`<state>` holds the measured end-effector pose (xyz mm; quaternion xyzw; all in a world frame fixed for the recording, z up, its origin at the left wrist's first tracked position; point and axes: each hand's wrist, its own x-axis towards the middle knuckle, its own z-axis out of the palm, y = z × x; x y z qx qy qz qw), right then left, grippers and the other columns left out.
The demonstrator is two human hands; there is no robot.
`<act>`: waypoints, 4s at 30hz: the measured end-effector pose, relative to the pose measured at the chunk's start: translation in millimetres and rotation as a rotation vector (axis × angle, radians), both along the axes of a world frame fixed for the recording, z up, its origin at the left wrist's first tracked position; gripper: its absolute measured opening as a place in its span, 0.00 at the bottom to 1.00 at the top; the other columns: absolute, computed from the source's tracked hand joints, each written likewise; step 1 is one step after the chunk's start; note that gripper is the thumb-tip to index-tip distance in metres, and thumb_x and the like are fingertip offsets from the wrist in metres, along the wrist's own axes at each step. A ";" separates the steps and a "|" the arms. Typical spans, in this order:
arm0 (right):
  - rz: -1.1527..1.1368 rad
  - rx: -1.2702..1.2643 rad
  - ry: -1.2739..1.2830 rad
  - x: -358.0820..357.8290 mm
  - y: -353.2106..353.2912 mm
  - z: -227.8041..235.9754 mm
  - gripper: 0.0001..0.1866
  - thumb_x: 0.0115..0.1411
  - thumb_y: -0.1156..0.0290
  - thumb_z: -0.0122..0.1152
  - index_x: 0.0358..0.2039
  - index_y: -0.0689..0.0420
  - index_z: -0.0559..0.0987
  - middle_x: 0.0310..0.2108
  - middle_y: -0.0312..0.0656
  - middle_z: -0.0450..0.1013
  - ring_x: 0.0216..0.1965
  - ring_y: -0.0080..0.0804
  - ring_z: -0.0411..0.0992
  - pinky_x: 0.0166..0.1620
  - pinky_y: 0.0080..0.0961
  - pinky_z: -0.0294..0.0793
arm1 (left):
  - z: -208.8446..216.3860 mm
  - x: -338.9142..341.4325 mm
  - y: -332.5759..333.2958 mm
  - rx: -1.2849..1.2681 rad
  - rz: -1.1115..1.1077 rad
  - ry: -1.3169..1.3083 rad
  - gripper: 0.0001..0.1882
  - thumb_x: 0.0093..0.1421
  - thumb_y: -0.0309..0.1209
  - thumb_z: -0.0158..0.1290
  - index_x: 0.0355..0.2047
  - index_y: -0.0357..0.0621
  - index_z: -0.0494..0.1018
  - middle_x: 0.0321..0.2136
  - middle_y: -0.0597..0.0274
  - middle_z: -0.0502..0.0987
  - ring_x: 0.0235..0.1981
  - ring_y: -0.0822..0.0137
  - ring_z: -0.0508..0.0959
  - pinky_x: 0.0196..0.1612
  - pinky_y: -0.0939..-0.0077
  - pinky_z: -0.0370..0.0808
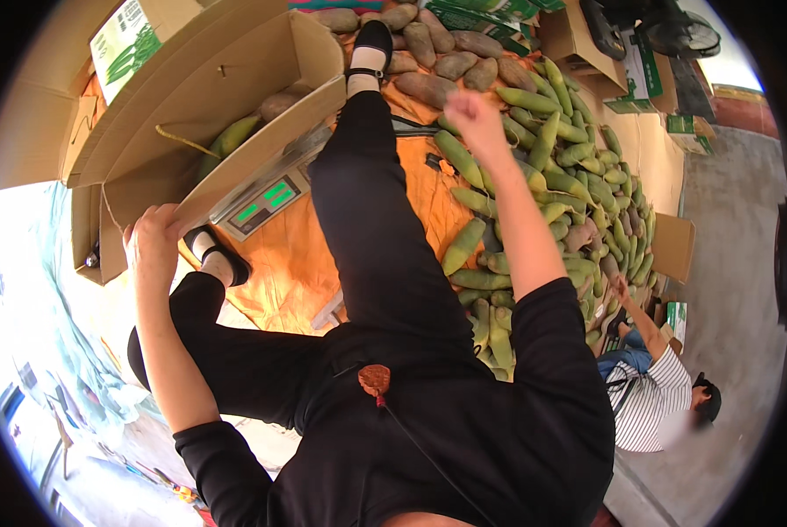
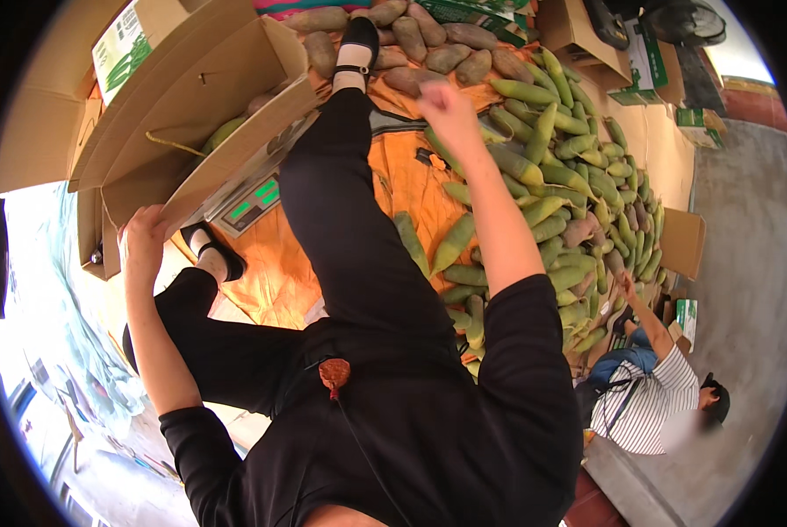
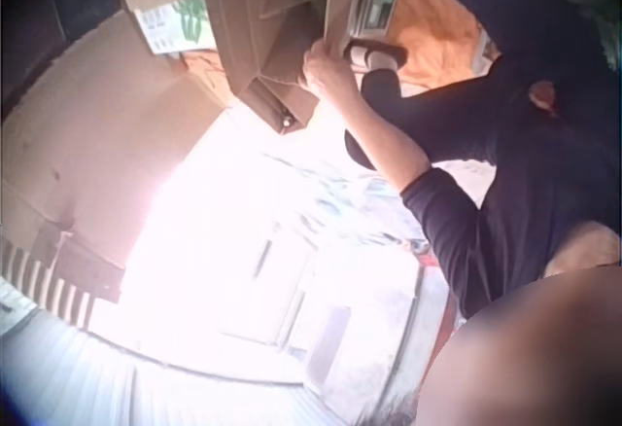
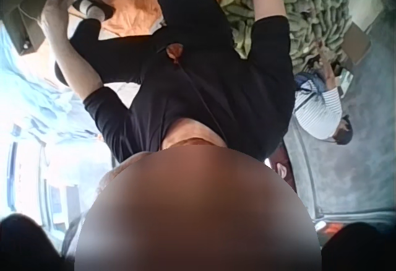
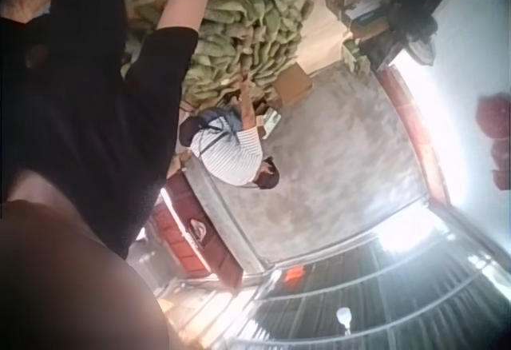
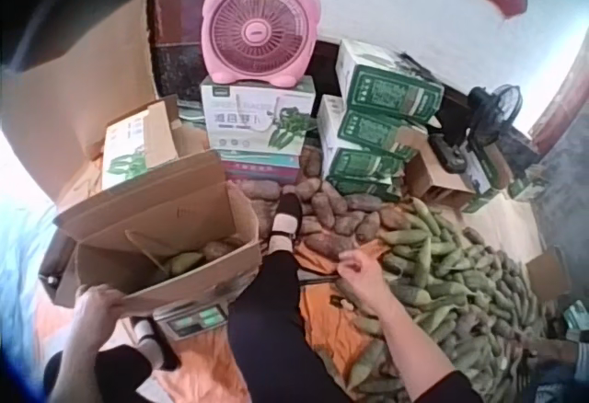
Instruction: The recorder is sorting various vegetables (potatoes and long green gourds), placing them into cardboard boxes, and weighing the boxes on a digital scale.
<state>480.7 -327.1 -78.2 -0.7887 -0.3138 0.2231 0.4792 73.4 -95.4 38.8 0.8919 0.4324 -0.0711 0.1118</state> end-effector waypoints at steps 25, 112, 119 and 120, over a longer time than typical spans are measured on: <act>0.093 -0.812 -0.024 -127.2 -142.5 -193.5 0.33 0.41 0.61 0.71 0.47 0.58 0.70 0.45 0.50 0.71 0.49 0.48 0.68 0.50 0.37 0.69 | 0.7 10.5 -6.3 0.070 0.026 -0.072 0.18 0.46 0.32 0.60 0.39 0.46 0.77 0.38 0.61 0.76 0.46 0.59 0.73 0.55 0.59 0.60; -0.480 -0.566 0.356 -95.6 -146.2 -226.5 0.06 0.52 0.76 0.57 0.31 0.62 0.79 0.23 0.39 0.74 0.30 0.30 0.74 0.29 0.27 0.72 | 35.4 7.3 -12.1 0.122 0.071 0.053 0.15 0.55 0.36 0.54 0.42 0.45 0.75 0.37 0.60 0.77 0.43 0.57 0.75 0.57 0.57 0.58; -0.931 -0.726 0.329 -31.2 -203.4 -234.7 0.17 0.55 0.77 0.58 0.46 0.62 0.71 0.34 0.46 0.75 0.30 0.34 0.75 0.27 0.31 0.72 | 25.4 17.0 -5.5 0.083 0.063 0.025 0.16 0.55 0.38 0.54 0.42 0.43 0.75 0.37 0.58 0.77 0.43 0.56 0.75 0.57 0.57 0.58; -0.994 -0.722 0.386 -26.6 -203.8 -225.4 0.18 0.56 0.77 0.58 0.48 0.62 0.69 0.35 0.47 0.74 0.30 0.35 0.75 0.27 0.31 0.72 | 24.2 16.8 -4.4 0.080 0.064 0.021 0.16 0.55 0.38 0.54 0.42 0.43 0.75 0.37 0.58 0.77 0.43 0.56 0.75 0.57 0.57 0.58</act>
